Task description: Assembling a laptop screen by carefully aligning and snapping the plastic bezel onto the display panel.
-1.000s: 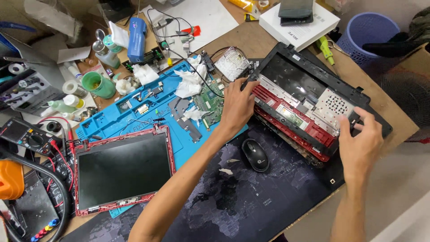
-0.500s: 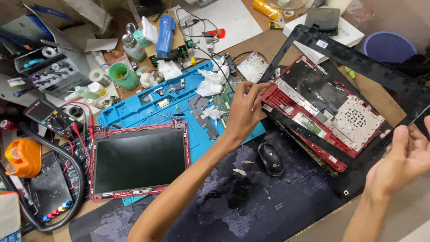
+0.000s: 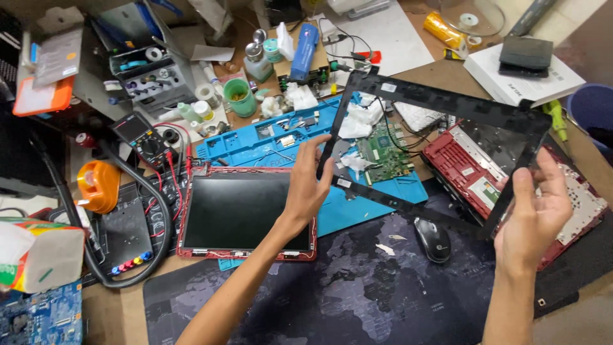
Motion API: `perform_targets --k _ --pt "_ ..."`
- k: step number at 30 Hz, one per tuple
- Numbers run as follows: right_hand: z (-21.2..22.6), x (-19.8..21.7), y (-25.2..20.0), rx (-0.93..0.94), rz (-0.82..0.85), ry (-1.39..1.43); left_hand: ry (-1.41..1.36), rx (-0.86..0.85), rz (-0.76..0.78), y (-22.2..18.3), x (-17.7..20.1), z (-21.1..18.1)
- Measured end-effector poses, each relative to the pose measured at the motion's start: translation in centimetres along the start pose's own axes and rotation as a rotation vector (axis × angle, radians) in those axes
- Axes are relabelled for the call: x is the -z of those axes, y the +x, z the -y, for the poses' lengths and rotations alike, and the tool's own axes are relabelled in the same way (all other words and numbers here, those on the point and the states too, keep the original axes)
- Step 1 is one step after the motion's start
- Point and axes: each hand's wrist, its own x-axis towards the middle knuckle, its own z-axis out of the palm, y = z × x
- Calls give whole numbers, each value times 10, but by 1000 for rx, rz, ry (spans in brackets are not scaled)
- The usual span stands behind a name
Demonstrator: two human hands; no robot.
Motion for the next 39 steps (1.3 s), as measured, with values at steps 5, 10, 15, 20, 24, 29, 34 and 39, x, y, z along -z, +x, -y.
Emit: perform_targets --k 5,10,15,20,24,29,34,39 --pt "36 -54 -41 -138 213 167 -76 238 -87 -19 50 21" --pt "79 -94 -70 -169 416 272 -106 357 -136 -37 77 42" --pt "125 -142 -100 123 1027 451 -328 393 -135 -49 78 59" --pt "138 -197 -135 260 1138 235 -744 467 -39 -64 66 71" --pt "91 -236 -150 210 956 -50 -1013 544 -7 -73 57 76" --pt "57 -245 -163 167 915 -250 -1069 635 13 -88 68 50" --pt "54 -247 -162 75 958 -352 -949 606 68 -101 65 65" --pt "44 -248 -151 73 927 -389 -760 387 179 -109 55 87"
